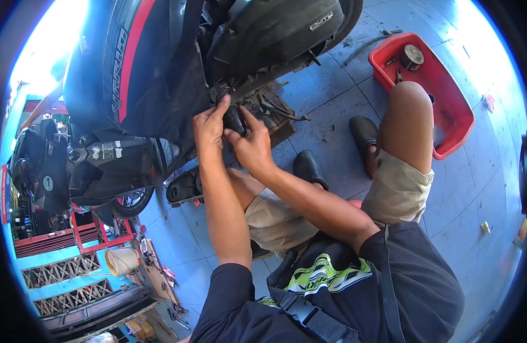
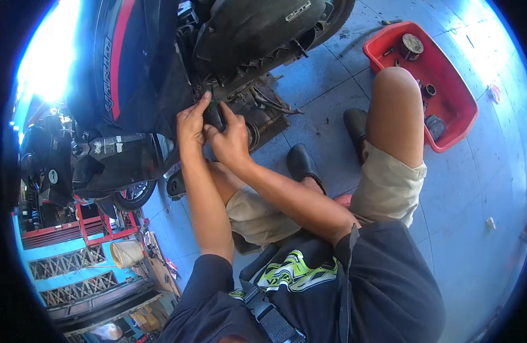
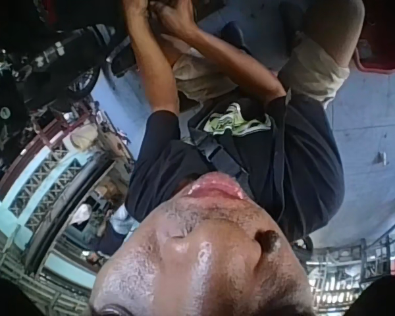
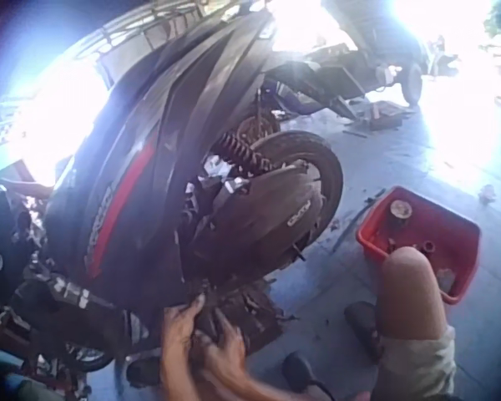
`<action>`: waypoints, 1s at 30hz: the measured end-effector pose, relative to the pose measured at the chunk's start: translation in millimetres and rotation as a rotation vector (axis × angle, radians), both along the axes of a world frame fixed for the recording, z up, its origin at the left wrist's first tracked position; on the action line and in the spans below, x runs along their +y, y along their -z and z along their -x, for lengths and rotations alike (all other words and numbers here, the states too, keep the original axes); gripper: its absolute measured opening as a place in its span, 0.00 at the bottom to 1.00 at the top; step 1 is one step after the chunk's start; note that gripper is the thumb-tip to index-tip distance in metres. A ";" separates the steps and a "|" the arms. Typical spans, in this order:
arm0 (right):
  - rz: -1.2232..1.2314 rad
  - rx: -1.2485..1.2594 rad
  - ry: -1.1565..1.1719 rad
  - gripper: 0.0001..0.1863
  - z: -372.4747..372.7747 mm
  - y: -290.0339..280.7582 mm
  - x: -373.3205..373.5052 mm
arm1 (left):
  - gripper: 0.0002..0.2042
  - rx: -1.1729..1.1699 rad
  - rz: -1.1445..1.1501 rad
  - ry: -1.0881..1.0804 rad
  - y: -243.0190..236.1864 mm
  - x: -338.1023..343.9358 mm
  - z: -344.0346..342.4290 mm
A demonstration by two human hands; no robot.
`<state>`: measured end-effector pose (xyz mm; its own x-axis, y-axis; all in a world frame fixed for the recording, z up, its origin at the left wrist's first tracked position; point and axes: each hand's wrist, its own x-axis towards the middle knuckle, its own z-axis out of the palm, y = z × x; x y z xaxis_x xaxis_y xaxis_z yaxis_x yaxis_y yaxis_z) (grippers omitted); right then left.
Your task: The person removes the transmission cover from a motorcycle, disassembles the clutch, variator assembly, and belt using an impact wrench, and handles the roller weights and clutch components by hand. Afterwards, the person works on screws on the motorcycle with a screwdriver.
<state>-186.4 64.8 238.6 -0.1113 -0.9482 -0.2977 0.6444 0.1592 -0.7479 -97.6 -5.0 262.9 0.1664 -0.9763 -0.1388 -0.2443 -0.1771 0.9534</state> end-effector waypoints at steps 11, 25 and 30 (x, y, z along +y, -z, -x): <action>0.266 0.657 0.266 0.29 -7.0 16.9 -6.3 | 0.13 0.107 0.073 -0.058 4.1 -2.0 -3.1; 0.190 0.605 0.204 0.23 -4.9 13.7 -9.6 | 0.13 0.124 0.032 -0.078 3.6 3.6 4.9; 0.154 0.432 0.127 0.23 -1.3 20.0 -2.9 | 0.07 0.066 0.010 -0.056 2.2 6.1 2.4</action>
<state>-185.1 61.9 218.5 -0.3117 -0.9486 -0.0555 0.2759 -0.0344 -0.9606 -100.1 1.1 260.7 0.2118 -0.9670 -0.1415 -0.1712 -0.1793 0.9688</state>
